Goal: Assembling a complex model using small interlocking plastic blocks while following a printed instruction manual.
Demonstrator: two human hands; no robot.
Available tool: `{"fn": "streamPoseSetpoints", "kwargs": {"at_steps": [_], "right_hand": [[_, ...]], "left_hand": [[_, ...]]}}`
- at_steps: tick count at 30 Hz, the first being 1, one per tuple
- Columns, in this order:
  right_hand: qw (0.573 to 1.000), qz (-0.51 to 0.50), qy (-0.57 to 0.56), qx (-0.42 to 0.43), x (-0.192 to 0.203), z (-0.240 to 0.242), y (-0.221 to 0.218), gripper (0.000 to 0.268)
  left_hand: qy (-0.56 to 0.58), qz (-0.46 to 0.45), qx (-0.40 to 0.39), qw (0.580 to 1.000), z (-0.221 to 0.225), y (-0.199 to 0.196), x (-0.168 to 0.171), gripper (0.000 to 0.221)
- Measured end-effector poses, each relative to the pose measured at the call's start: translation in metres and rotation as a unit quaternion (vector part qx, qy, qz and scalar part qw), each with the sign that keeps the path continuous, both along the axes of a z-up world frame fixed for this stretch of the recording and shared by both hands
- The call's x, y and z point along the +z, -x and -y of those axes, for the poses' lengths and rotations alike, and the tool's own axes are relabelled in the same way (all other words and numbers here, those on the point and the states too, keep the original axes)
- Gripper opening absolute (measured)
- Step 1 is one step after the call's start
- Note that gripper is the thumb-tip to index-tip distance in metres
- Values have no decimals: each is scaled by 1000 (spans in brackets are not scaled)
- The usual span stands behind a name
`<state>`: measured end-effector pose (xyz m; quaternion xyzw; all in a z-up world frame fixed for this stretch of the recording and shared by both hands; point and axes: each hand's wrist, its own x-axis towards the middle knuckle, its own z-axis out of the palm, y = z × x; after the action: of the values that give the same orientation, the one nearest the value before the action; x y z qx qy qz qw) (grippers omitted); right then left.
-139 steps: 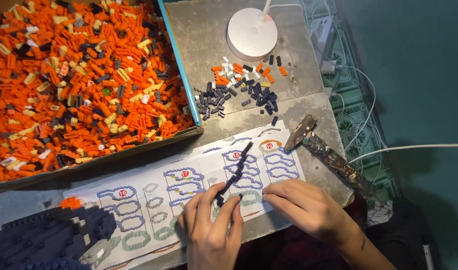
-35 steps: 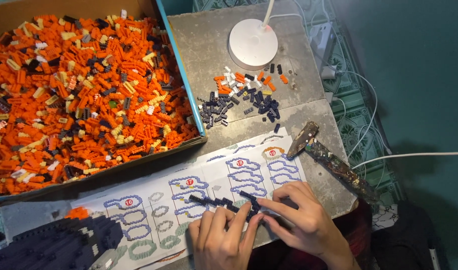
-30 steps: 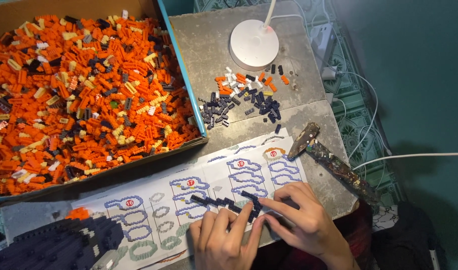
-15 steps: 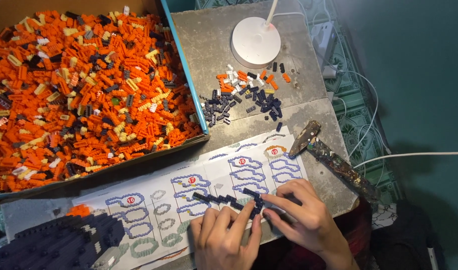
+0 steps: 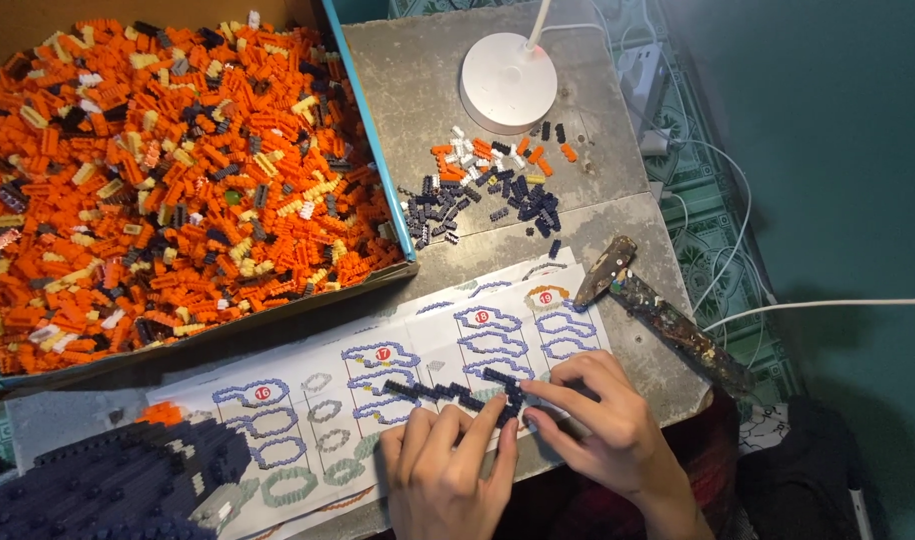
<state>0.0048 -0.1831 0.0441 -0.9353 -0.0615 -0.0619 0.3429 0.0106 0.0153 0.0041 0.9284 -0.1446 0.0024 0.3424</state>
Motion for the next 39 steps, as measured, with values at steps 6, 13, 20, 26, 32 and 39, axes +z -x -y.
{"fn": "streamPoseSetpoints", "kwargs": {"at_steps": [6,13,20,26,32,39], "right_hand": [[1000,-4,-7,-4,0,0,1,33],[1000,7,-5,-4,0,-1,0,32],[1000,18,-16,-6,1,0,-2,30],[1000,-4,-25,-4,9,0,-5,26],[1000,3,26,16,21,-12,-5,29],[998,23,39,-39,13,-40,-16,27]], "left_hand": [[9,-6,-3,1000,-1,-2,6,26],[11,2,-3,1000,-3,-4,11,26],[36,23,10,999,-5,-7,19,25],[42,20,21,999,-6,-4,19,24],[31,23,11,999,-6,-3,18,29],[32,5,4,999,-6,-2,11,26]]}}
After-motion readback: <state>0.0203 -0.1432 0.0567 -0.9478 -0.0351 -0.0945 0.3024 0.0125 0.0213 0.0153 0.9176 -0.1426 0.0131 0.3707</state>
